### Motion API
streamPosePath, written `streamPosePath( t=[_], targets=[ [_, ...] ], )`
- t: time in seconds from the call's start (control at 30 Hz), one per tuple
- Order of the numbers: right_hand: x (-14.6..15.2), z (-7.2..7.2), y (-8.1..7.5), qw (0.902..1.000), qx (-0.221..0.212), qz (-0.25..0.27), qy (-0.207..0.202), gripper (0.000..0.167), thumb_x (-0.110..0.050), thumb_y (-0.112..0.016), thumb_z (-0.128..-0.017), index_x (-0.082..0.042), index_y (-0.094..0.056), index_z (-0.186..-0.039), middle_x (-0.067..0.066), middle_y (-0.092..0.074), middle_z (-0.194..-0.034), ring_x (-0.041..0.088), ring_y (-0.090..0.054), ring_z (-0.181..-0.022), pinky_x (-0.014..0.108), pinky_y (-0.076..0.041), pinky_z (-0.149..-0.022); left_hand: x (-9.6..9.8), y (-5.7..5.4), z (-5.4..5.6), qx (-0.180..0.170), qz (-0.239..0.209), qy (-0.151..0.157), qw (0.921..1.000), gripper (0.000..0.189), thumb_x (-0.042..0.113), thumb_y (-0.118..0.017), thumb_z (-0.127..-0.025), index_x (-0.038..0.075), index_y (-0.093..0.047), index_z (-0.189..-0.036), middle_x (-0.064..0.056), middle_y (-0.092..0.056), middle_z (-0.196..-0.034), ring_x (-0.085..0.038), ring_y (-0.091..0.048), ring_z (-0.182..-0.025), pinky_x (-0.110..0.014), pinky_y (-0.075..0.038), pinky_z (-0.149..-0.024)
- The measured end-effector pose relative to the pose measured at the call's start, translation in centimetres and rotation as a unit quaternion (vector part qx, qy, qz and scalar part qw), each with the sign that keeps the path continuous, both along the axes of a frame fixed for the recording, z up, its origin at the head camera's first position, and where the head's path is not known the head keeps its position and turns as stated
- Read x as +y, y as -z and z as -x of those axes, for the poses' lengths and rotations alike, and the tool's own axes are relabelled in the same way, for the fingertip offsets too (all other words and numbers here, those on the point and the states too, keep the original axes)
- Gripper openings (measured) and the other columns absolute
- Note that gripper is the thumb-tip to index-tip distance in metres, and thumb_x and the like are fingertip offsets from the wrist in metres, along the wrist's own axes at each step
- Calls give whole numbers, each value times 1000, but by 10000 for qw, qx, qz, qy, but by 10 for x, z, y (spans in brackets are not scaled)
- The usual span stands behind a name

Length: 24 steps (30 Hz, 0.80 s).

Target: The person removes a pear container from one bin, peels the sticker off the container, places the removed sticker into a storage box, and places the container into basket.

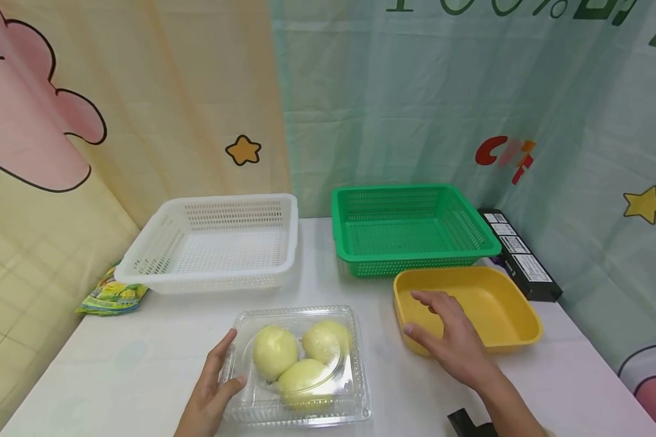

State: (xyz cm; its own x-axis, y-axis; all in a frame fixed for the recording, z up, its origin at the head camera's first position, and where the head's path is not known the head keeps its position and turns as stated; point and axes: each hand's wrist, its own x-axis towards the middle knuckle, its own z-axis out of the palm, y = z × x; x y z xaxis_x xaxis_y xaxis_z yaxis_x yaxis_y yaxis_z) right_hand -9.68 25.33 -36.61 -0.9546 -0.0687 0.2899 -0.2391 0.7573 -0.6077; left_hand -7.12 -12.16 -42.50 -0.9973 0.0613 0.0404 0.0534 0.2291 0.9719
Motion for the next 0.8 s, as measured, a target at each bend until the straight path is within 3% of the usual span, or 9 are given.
streamPosePath(
  t=[0.07, 0.13, 0.27, 0.5, 0.57, 0.63, 0.67, 0.73, 0.8],
  targets=[
    [6, 6, -3, 9998, -172, 4, 52, 52, -29, -66, -88, -11, -49, -134, 11, -53, -130, 21, -50, -114, 12, -41, -92, 1, 0, 0, -36, -6, 15, 10000, 69, 13, -55, -88, 25, -23, -148, -11, -14, -159, -47, -7, -144, -77, -12, -101],
    [14, 12, -7, 9992, -380, 55, 89, 55, -32, -63, -90, -8, -45, -137, 17, -49, -134, 35, -48, -117, 28, -44, -99, 1, 0, 0, -58, -28, 37, 10000, 70, 13, -55, -88, 25, -22, -148, -12, -13, -159, -47, -7, -144, -76, -13, -101],
    [35, 27, -16, 9972, -668, 129, 301, 63, -37, -57, -93, -6, -36, -143, 24, -40, -142, 45, -40, -124, 64, -39, -95, 1, 1, 0, -36, -31, 38, 10000, 71, 13, -55, -88, 25, -21, -149, -14, -12, -159, -50, -9, -142, -76, -18, -100],
    [72, 53, -32, 9924, -818, 318, 857, 70, -48, -46, -95, -7, -25, -148, 27, -34, -146, 49, -38, -126, 64, -39, -95, 1, 1, -1, -155, -111, 79, 9998, 73, 13, -54, -89, 28, -17, -150, -19, -10, -158, -55, -13, -139, -76, -28, -95],
    [81, 61, -35, 9923, -748, 345, 920, 70, -48, -45, -96, -7, -26, -148, 27, -34, -146, 47, -40, -124, 45, -49, -96, 1, 2, -1, -129, -145, 103, 9998, 73, 13, -54, -89, 27, -17, -150, -19, -9, -158, -56, -13, -138, -76, -29, -94],
    [89, 69, -37, 9934, -600, 323, 918, 68, -46, -46, -96, -7, -27, -148, 26, -34, -146, 45, -40, -124, 33, -51, -92, 1, 2, -1, -112, -162, 117, 9997, 73, 12, -53, -89, 27, -17, -150, -19, -9, -158, -56, -12, -138, -77, -29, -93],
    [92, 73, -37, 9940, -502, 321, 913, 67, -45, -46, -96, -7, -28, -148, 26, -34, -146, 45, -39, -124, 32, -50, -92, 1, 2, -1, -100, -174, 124, 9997, 73, 12, -53, -89, 27, -17, -150, -19, -8, -158, -56, -12, -138, -77, -28, -93],
    [99, 82, -36, 9954, -335, 352, 826, 65, -41, -48, -96, -5, -28, -147, 28, -31, -146, 47, -36, -125, 35, -46, -96, 1, 3, 0, -106, -152, 112, 9998, 73, 12, -53, -89, 28, -17, -150, -19, -8, -158, -56, -11, -139, -77, -27, -94],
    [106, 91, -35, 9963, -225, 287, 774, 65, -39, -48, -97, -2, -28, -147, 31, -28, -147, 49, -31, -125, 57, -36, -100, 1, 2, 0, -121, -137, 106, 9998, 73, 12, -53, -89, 28, -17, -150, -19, -8, -158, -56, -11, -139, -78, -26, -93]
  ],
)
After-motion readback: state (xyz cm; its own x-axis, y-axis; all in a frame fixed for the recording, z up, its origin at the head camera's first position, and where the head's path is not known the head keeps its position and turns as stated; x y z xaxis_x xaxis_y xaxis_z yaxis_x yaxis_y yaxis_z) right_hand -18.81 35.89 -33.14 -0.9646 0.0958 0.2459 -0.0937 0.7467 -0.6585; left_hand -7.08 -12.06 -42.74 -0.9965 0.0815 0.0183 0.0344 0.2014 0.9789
